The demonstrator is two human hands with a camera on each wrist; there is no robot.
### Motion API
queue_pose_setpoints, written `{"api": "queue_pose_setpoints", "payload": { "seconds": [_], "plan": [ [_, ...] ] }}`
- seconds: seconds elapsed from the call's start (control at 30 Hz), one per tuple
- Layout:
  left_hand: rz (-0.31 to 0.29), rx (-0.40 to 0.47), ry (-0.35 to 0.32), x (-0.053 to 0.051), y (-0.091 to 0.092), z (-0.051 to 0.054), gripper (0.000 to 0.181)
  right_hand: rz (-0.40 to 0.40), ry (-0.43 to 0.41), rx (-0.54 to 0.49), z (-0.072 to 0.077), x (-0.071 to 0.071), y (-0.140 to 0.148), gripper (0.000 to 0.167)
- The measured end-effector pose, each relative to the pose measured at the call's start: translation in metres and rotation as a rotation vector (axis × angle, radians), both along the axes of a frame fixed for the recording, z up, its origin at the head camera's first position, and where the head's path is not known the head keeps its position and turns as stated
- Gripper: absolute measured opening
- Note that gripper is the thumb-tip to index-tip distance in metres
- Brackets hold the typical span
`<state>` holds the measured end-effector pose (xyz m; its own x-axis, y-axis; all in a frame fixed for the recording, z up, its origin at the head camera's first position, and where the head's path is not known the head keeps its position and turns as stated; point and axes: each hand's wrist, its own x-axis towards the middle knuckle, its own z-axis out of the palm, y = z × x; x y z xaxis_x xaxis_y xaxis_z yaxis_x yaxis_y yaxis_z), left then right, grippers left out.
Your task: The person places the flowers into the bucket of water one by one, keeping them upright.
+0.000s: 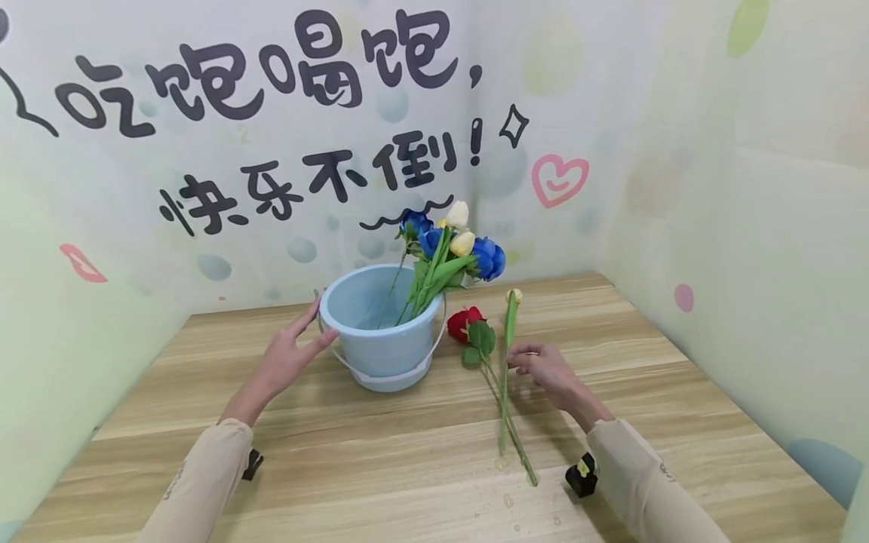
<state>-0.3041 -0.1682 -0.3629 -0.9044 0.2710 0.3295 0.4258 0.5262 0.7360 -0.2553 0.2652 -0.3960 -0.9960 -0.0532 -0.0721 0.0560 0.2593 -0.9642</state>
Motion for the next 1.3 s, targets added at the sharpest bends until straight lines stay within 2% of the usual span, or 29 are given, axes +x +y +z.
{"api": "queue_pose_setpoints", "payload": {
  "seconds": [0.6, 0.93, 1.3],
  "plan": [
    [0.004, -0.018, 0.012, -0.003, -0.001, 0.0, 0.081, -0.002, 0.014, -0.052, 0.007, 0.001, 0.003, 0.013],
    [-0.001, -0.011, 0.023, -0.002, -0.001, 0.0, 0.082, -0.002, 0.043, -0.029, 0.014, 0.0, 0.005, 0.029],
    [0.001, -0.019, 0.014, -0.003, 0.0, -0.001, 0.082, -0.003, 0.086, -0.055, 0.02, 0.003, 0.005, 0.019]
  ]
}}
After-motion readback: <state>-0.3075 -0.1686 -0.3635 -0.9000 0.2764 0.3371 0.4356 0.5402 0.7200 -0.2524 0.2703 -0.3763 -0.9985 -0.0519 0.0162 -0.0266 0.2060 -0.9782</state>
